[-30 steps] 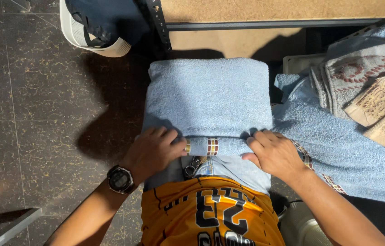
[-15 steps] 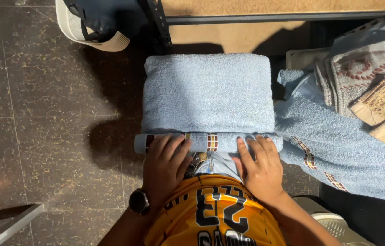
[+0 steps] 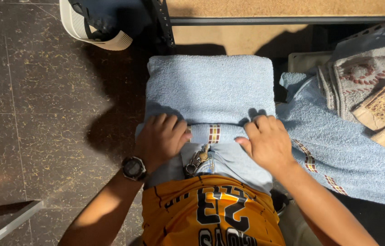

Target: The person folds a gray towel and places it on a shelf, then folds a light blue towel and places it on the shelf, and finally folds a beige towel. The person is sitting on the floor in front of a metal shelving unit.

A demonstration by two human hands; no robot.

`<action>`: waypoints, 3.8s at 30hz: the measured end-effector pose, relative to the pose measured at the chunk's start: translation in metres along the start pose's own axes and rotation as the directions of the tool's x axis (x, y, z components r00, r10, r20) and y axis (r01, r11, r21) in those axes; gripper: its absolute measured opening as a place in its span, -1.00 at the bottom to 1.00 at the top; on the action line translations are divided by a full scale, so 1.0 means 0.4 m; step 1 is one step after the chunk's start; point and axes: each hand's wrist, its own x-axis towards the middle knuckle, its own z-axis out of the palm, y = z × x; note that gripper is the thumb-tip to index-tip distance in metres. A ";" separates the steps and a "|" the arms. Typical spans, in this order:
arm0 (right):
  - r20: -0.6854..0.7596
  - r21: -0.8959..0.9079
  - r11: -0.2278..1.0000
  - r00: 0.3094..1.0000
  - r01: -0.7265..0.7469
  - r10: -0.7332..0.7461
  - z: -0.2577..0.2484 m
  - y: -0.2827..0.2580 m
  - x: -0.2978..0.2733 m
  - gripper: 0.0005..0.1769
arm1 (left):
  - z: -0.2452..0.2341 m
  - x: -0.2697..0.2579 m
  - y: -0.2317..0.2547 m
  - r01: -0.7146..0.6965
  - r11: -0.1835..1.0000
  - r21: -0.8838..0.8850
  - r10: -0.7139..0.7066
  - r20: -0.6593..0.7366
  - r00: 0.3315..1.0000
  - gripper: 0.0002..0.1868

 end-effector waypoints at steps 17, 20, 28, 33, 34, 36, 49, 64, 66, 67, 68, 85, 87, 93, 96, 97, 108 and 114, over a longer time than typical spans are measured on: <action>-0.395 0.085 0.970 0.901 0.229 -0.179 0.019 0.065 0.012 -0.85 | -0.011 0.016 -0.031 -0.077 0.994 0.071 0.095 -0.284 0.954 -0.57; -0.413 0.005 0.987 0.899 0.161 -0.144 -0.013 0.035 0.012 -0.83 | -0.010 -0.020 0.004 0.024 0.996 -0.087 -0.049 -0.296 0.954 -0.49; -0.172 0.017 0.998 0.983 0.063 -0.059 -0.079 -0.032 0.019 -0.21 | -0.025 -0.043 -0.004 0.093 0.990 -0.108 -0.094 -0.008 0.996 -0.17; -0.069 0.001 0.998 0.995 0.066 -0.065 -0.066 0.008 0.055 0.01 | -0.015 -0.012 -0.030 0.068 0.998 -0.002 -0.068 -0.009 0.998 -0.15; -0.050 0.010 0.998 0.997 0.066 -0.065 -0.069 0.014 0.066 0.02 | -0.018 -0.002 -0.036 0.077 0.997 0.007 -0.077 0.066 0.995 -0.11; -0.033 0.016 0.998 0.997 0.063 -0.063 -0.076 0.026 0.089 0.02 | -0.012 0.014 -0.049 0.081 0.997 0.017 -0.082 0.138 0.987 -0.07; 0.367 0.056 0.997 0.927 0.059 -0.075 -0.067 0.206 0.295 -0.39 | -0.032 0.212 -0.224 0.038 0.993 -0.110 0.010 0.402 0.916 -0.24; -0.273 -0.409 0.898 0.917 0.161 -0.289 -0.260 0.328 0.406 -0.86 | -0.245 0.396 -0.219 0.018 0.793 0.608 0.222 -0.316 0.923 -0.78; -0.250 -0.458 0.877 0.925 0.147 -0.286 -0.270 0.282 0.347 -0.90 | -0.249 0.345 -0.173 -0.025 0.847 0.531 0.194 -0.266 0.944 -0.80; -0.198 -0.396 0.901 0.942 0.177 -0.272 -0.278 0.251 0.312 -0.92 | -0.249 0.315 -0.149 -0.048 0.870 0.491 0.184 -0.233 0.955 -0.87; -0.146 -0.330 0.922 0.954 0.202 -0.262 -0.284 0.222 0.277 -0.93 | -0.248 0.286 -0.124 -0.069 0.890 0.450 0.175 -0.199 0.964 -0.89; 0.345 0.233 0.972 0.936 -0.013 -0.070 -0.172 0.098 0.078 -0.40 | -0.089 0.119 -0.089 -0.151 0.979 -0.138 0.196 0.413 0.889 -0.79; 0.391 0.305 0.951 0.917 -0.043 -0.084 -0.195 0.098 0.098 -0.39 | -0.096 0.122 -0.097 -0.147 0.965 -0.216 0.230 0.433 0.872 -0.69; 0.144 0.240 0.964 0.978 0.111 -0.148 -0.077 0.102 0.017 -0.41 | -0.074 0.103 -0.094 -0.246 0.968 -0.056 0.251 0.309 0.917 -0.44; -0.037 -0.043 0.999 0.999 0.005 -0.006 -0.024 0.057 -0.037 -0.46 | -0.046 0.091 -0.058 -0.203 0.977 0.062 0.186 0.210 0.960 -0.56; -0.089 -0.031 0.999 0.995 -0.040 0.038 -0.017 0.038 -0.047 -0.57 | -0.042 0.083 -0.038 -0.134 0.990 0.045 0.127 0.144 0.981 -0.60; -0.240 0.090 0.984 0.955 -0.154 0.171 -0.086 -0.106 0.017 -0.53 | -0.021 0.062 0.011 0.040 0.999 -0.029 -0.041 -0.012 0.999 -0.27; -0.177 0.061 0.993 0.978 -0.098 0.107 -0.050 -0.053 0.046 -0.22 | -0.012 0.094 -0.014 0.048 0.999 -0.004 -0.049 -0.008 0.999 -0.15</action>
